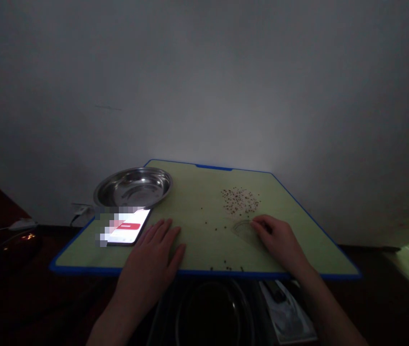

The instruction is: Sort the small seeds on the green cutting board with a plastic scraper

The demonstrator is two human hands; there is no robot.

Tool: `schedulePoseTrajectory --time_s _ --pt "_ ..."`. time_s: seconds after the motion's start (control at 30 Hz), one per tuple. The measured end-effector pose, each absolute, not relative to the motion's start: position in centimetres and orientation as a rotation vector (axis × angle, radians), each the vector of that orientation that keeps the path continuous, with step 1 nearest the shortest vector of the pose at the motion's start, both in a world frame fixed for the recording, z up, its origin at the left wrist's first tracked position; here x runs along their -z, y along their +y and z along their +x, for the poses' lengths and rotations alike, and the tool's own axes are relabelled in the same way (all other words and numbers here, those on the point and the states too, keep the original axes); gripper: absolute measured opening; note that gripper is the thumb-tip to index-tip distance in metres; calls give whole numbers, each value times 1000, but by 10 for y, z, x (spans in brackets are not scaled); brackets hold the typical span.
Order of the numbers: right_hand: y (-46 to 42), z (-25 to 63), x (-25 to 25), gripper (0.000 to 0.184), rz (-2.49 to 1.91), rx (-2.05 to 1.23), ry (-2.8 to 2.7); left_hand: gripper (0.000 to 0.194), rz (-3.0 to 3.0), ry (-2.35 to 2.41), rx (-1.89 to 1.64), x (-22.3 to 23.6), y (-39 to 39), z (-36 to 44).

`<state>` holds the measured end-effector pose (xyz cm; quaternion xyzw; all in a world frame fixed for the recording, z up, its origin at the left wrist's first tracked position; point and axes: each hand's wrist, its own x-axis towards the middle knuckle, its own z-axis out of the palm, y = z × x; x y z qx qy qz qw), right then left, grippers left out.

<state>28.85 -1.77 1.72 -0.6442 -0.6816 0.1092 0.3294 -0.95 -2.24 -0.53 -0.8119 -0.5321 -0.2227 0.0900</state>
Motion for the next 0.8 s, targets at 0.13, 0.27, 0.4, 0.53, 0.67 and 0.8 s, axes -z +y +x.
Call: schedulePoseTrajectory --time_s 0.13,0.27,0.4,0.53,0.67,0.8 --pt "-15 292 -20 28 -1686 -287 -1771 42 -2419 -1583 661 6 -23 -9" --pt "-6 283 -25 26 -1673 -277 -1799 43 -2426 -1570 651 6 -23 -9" --pt "11 276 -30 24 -1671 -194 -1863 43 -2422 -1565 642 6 -23 -10" --pt "17 273 -31 22 -1641 -231 -1946 42 -2421 -1568 639 5 -23 -9" --pt "15 272 -29 22 -1593 -305 -1926 42 -2421 -1571 639 5 -24 -9" --pt "14 268 -29 21 -1584 -303 -1946 40 -2419 -1568 639 4 -25 -9"
